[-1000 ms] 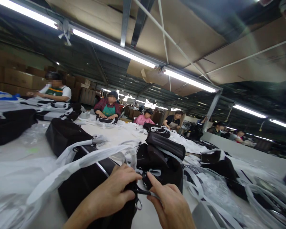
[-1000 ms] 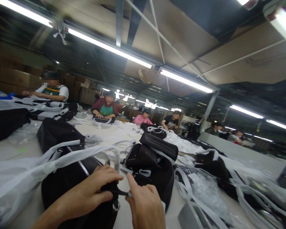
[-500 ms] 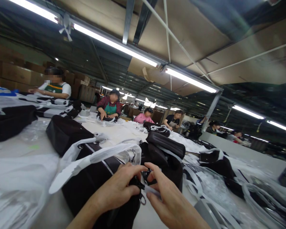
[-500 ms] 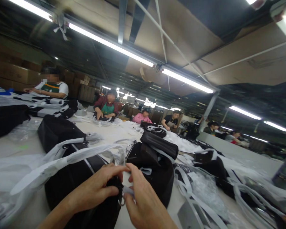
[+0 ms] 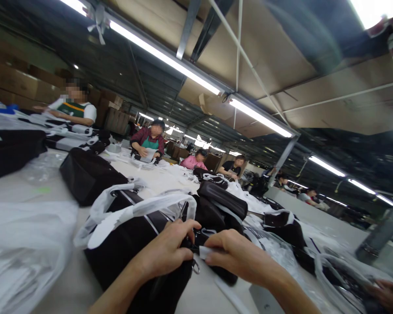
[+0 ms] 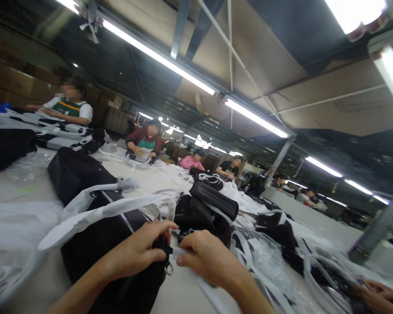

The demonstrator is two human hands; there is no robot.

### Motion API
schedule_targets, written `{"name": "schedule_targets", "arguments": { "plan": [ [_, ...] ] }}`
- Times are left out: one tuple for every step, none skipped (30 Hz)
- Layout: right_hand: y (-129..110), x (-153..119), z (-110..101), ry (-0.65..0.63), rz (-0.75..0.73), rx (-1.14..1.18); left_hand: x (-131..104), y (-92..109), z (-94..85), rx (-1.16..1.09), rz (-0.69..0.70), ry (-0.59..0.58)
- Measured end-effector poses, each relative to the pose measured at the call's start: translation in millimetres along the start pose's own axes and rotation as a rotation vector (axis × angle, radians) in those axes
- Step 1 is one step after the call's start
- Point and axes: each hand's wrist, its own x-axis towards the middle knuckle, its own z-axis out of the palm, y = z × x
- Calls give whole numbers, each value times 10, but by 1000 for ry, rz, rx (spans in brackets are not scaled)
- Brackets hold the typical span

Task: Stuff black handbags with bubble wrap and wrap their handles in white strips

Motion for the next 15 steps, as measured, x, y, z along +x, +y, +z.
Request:
{"name": "schedule_targets", "arguments": {
  "plan": [
    [-29,25,21,9,-7,-27,-1,-3,-1,-6,2,3],
    [-59,49,50,27,-7,-53,-3,-5,-2,-12,3,5],
    [-85,73,85,46,-2,-79,-4,-8,-3,-17,2,9],
    [-108,97,123,64,8,-107,-5,-11,-3,-21,-1,12],
    [-126,118,161,75,20,-135,-5,-14,-4,-24,-4,16],
    [-141,137,197,80,31,-165,-3,-18,-6,-26,-8,18],
    [-154,151,228,80,42,-194,-1,-23,-9,-27,-10,19],
    [-168,161,253,76,59,-218,3,-27,-15,-29,-8,19],
    [-183,166,270,70,81,-237,6,-31,-23,-33,0,15],
    [-198,168,281,63,103,-246,9,-34,-35,-38,14,8],
    [-214,167,286,58,121,-246,11,-37,-47,-41,32,-2],
    [-227,165,286,55,133,-240,12,-39,-60,-40,53,-13],
    [-235,165,283,55,134,-228,12,-41,-70,-34,77,-24],
    [-237,167,279,64,125,-212,12,-44,-75,-21,98,-29],
    [-230,174,274,78,111,-189,14,-47,-73,0,112,-26]
  ]
}}
